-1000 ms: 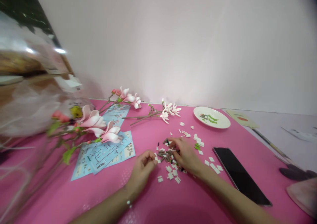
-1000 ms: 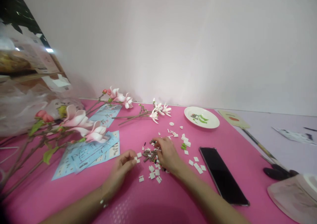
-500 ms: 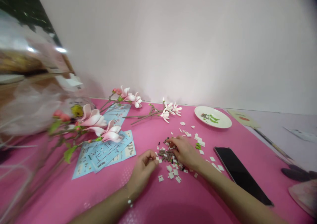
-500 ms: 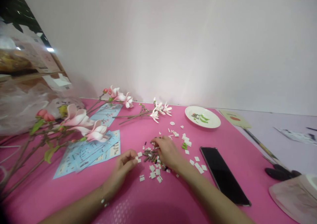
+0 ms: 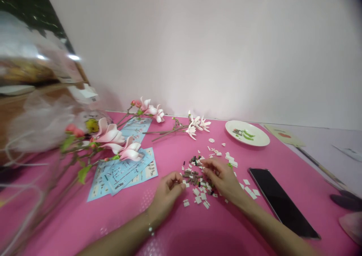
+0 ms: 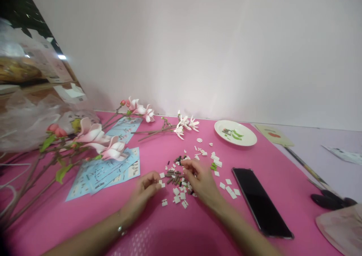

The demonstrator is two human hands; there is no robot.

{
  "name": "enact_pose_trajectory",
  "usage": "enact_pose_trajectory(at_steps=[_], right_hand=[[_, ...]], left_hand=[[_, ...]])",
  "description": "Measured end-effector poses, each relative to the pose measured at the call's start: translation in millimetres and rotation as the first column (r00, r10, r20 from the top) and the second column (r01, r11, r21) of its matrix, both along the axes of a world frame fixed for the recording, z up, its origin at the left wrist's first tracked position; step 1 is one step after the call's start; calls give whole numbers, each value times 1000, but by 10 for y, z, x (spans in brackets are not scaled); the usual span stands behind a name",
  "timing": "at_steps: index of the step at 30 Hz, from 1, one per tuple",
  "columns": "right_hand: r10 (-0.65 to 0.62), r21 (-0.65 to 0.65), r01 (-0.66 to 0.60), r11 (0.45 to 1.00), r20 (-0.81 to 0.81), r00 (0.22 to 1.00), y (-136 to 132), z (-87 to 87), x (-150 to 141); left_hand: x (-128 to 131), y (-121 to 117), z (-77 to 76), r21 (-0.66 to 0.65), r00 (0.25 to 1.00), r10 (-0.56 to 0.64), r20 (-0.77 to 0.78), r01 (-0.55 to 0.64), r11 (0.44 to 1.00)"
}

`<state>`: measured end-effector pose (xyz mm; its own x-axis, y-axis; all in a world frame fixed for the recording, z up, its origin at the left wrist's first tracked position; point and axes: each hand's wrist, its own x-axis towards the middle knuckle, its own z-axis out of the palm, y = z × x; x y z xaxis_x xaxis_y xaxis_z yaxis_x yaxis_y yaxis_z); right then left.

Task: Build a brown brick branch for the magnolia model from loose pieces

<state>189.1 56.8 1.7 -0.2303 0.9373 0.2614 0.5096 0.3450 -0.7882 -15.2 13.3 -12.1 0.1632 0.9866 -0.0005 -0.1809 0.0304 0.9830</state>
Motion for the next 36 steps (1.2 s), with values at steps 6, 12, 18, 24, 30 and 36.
enact_pose_trajectory(at_steps=[6, 12, 18, 24, 30, 36], right_hand=[[7, -197, -75, 978, -326, 945, -311, 52, -60], [-47, -384, -259, 886, -632, 773, -425, -10, -73], [-2, -393, -329, 859, -645, 764, -511, -119, -81], [-5, -435, -320, 842, -599, 801, -540, -145, -41], [68, -351, -260, 899, -476, 877, -563, -90, 1], [118, -261, -236, 936, -399, 909, -577, -5, -81]], left_hand=[[20, -30, 89, -9, 997, -66, -35, 66, 998], [27, -47, 46, -20, 986, -142, -86, 141, 990], [34, -45, -44, -14, 977, -191, -92, 190, 982], [45, -69, -40, 9, 964, -205, -171, 210, 978], [65, -108, 29, 78, 934, -205, -293, 237, 968], [77, -140, 79, 206, 887, -180, -425, 288, 935]])
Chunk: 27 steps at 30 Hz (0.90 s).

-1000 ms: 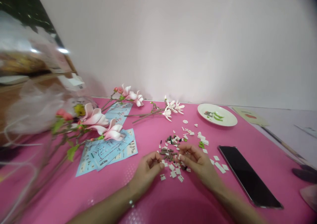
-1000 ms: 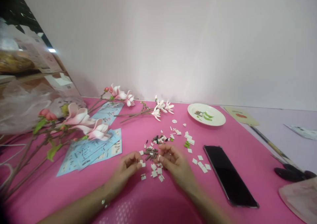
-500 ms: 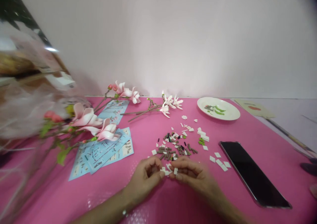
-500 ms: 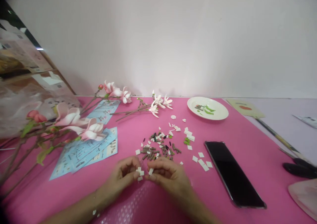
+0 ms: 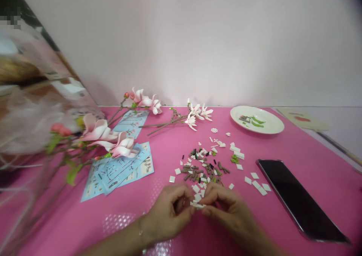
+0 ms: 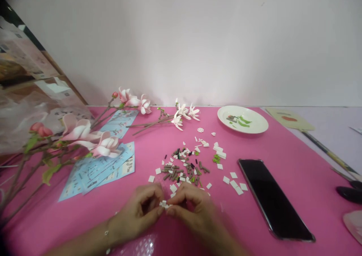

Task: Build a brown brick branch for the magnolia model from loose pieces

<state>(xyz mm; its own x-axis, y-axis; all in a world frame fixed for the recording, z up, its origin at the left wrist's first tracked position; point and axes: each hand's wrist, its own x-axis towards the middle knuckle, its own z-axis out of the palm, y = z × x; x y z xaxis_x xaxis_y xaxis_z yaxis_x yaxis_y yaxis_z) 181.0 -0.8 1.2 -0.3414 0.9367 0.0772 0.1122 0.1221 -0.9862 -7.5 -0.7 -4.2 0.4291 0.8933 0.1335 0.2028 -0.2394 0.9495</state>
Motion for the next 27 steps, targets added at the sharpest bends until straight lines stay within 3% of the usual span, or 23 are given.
enact_pose_trajectory(at_steps=[15, 27], right_hand=[[-74, 117, 58, 991, 136, 988, -63, -48, -29], [-44, 136, 19, 991, 186, 982, -85, 11, -21]], left_hand=[[13, -44, -88, 174, 995, -56, -85, 70, 982], [-9, -46, -64, 171, 995, -31, -97, 47, 984]])
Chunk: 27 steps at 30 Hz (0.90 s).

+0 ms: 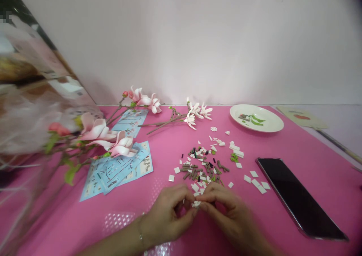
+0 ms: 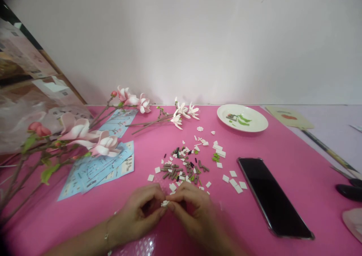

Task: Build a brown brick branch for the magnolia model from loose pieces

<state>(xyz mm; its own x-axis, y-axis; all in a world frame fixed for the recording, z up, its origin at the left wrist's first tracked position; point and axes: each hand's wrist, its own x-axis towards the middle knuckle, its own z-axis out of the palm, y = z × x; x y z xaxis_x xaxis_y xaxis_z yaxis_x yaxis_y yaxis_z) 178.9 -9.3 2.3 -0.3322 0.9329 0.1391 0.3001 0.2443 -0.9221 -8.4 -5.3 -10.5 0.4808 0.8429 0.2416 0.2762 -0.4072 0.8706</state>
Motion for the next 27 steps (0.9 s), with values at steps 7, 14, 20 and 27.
enact_pose_trajectory(at_steps=[7, 14, 20, 27], right_hand=[[-17, 10, 17, 1000, -6, 1000, 4, 9, -9], [-8, -26, 8, 1000, -26, 1000, 17, 36, -16], [28, -47, -30, 998, -33, 999, 21, 26, -15], [22, -101, -23, 995, -12, 1000, 17, 82, -15]], left_hand=[[-13, 12, 15, 61, 1000, -19, 7, 18, 998], [-30, 7, 49, 112, 998, -45, 32, 41, 993], [-26, 14, 13, -63, 993, 12, 115, -5, 998], [16, 44, 4, -337, 974, 78, 212, -2, 941]])
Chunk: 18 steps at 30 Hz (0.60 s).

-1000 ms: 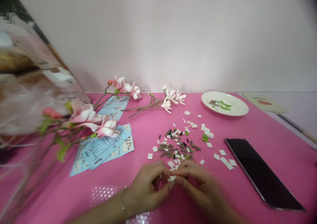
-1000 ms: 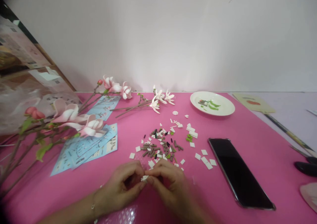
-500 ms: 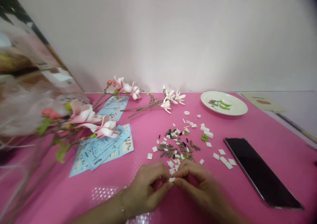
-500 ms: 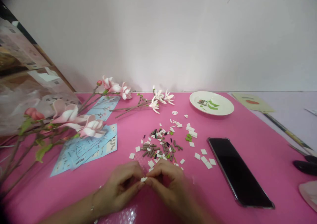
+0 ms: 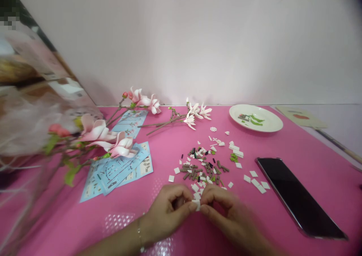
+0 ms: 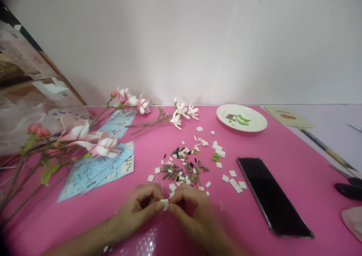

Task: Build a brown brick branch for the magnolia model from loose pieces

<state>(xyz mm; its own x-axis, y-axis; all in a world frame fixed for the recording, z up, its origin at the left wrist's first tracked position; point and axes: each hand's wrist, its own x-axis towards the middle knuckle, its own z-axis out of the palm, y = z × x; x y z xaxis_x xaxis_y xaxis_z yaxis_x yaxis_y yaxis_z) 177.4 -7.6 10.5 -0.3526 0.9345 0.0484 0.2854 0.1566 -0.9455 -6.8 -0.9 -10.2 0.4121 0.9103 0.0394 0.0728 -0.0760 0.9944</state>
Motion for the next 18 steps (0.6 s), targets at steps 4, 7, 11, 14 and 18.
enact_pose_trajectory(at_steps=[4, 7, 11, 14, 18], right_hand=[[2, -34, -3, 999, -19, 1000, -6, -3, 23], [2, -38, -3, 999, -21, 1000, 1, -7, 27], [21, -46, -21, 999, -12, 1000, 4, 4, 20], [31, -63, -31, 998, 9, 999, -6, 10, 21], [10, -75, -7, 997, 29, 1000, -11, -3, 26]], left_hand=[[1, 17, 28, -4, 998, -44, 42, 44, 999], [-8, 20, 33, -11, 997, -64, 50, 64, 998], [-17, 5, 19, -59, 997, -59, 46, 61, 996], [-17, -4, 14, -97, 997, -66, 34, 69, 993], [-9, 0, 32, -129, 995, -91, 51, 97, 987]])
